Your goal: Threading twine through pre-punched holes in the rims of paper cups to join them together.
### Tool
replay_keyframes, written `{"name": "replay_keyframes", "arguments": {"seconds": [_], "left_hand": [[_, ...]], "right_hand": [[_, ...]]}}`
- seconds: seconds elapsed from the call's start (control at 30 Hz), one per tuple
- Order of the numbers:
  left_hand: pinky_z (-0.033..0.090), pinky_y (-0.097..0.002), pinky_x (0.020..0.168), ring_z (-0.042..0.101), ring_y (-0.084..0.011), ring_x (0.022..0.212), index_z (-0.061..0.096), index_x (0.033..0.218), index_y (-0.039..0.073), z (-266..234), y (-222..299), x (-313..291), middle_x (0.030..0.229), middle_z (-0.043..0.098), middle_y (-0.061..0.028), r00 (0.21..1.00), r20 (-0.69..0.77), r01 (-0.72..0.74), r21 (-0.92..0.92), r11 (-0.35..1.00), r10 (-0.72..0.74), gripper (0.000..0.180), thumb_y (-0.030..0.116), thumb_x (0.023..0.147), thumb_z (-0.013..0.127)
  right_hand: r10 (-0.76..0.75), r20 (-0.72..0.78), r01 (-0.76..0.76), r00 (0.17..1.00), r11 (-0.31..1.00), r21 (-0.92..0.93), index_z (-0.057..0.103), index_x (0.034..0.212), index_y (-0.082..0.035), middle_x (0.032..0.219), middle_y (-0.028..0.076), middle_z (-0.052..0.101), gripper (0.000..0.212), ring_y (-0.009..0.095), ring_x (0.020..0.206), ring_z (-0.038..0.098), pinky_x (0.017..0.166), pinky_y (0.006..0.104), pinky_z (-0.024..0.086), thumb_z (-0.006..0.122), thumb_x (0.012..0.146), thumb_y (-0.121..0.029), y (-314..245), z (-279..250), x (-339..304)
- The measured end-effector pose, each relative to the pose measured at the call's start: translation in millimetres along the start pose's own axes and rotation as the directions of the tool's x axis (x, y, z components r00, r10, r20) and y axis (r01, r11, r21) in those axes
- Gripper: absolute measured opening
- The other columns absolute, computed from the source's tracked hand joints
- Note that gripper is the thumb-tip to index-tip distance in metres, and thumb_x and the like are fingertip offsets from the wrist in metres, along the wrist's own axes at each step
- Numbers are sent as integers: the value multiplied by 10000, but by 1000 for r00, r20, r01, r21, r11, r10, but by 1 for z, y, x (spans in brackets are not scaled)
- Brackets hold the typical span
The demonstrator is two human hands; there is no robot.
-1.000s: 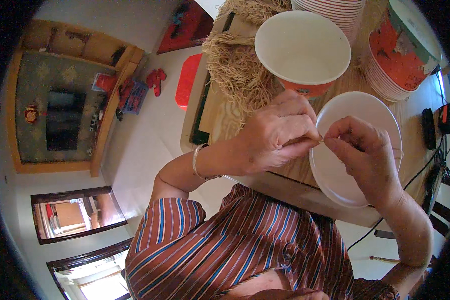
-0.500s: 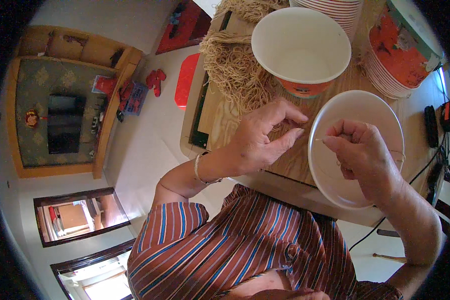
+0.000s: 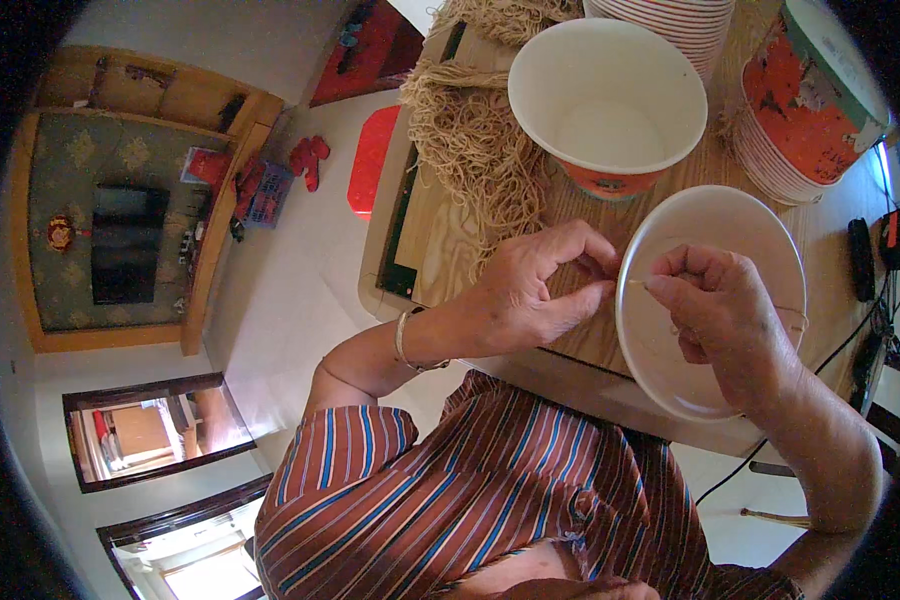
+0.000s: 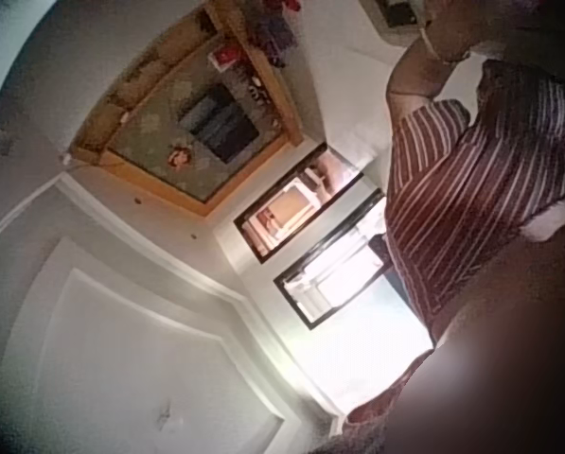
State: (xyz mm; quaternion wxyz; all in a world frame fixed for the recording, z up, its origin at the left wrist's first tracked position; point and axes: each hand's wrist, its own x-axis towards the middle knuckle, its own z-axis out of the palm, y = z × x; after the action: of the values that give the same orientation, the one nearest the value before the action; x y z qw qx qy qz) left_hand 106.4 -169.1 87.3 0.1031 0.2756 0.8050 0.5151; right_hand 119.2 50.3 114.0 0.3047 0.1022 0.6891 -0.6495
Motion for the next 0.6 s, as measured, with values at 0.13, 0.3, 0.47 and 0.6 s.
{"name": "replay_keyframes", "arguments": {"seconds": [0.13, 0.3, 0.47, 0.6], "left_hand": [[513, -291, 786, 645, -169, 861, 580, 1004, 27, 1, -1, 2, 909, 630, -81, 999, -14, -51, 30, 998, 51, 197, 38, 820, 649], [520, -295, 781, 651, -173, 851, 581, 997, 30, 2, -3, 1, 910, 633, -84, 999, -21, -48, 31, 998, 49, 196, 43, 817, 658], [490, -308, 839, 626, -176, 921, 606, 1026, 14, 0, -2, 1, 950, 628, -78, 1000, 10, 13, -7, 1000, -13, 220, 61, 817, 660], [493, -300, 831, 630, -170, 910, 613, 1011, 18, 0, -1, 1, 933, 633, -72, 999, 16, 37, -16, 999, -36, 202, 48, 816, 660]], "right_hand": [[-14, -22, 14, 1000, 1000, -10, 641, 870, -32, 658, -7, 572, 129, 55, 499, 467, 395, 231, 346, 635, 878, -161, 1, 2, 2], [-40, -13, 39, 999, 999, -37, 641, 874, -29, 675, -2, 585, 139, 59, 508, 478, 402, 234, 351, 636, 883, -168, 0, 2, 1], [-18, -13, 17, 1000, 999, -29, 637, 875, -23, 679, 4, 583, 147, 60, 510, 478, 399, 232, 348, 640, 882, -170, -1, 3, 1], [-12, -14, 12, 1000, 1000, -29, 638, 877, -23, 681, 3, 583, 141, 61, 516, 482, 394, 235, 347, 641, 879, -165, 1, 4, 3]]}}
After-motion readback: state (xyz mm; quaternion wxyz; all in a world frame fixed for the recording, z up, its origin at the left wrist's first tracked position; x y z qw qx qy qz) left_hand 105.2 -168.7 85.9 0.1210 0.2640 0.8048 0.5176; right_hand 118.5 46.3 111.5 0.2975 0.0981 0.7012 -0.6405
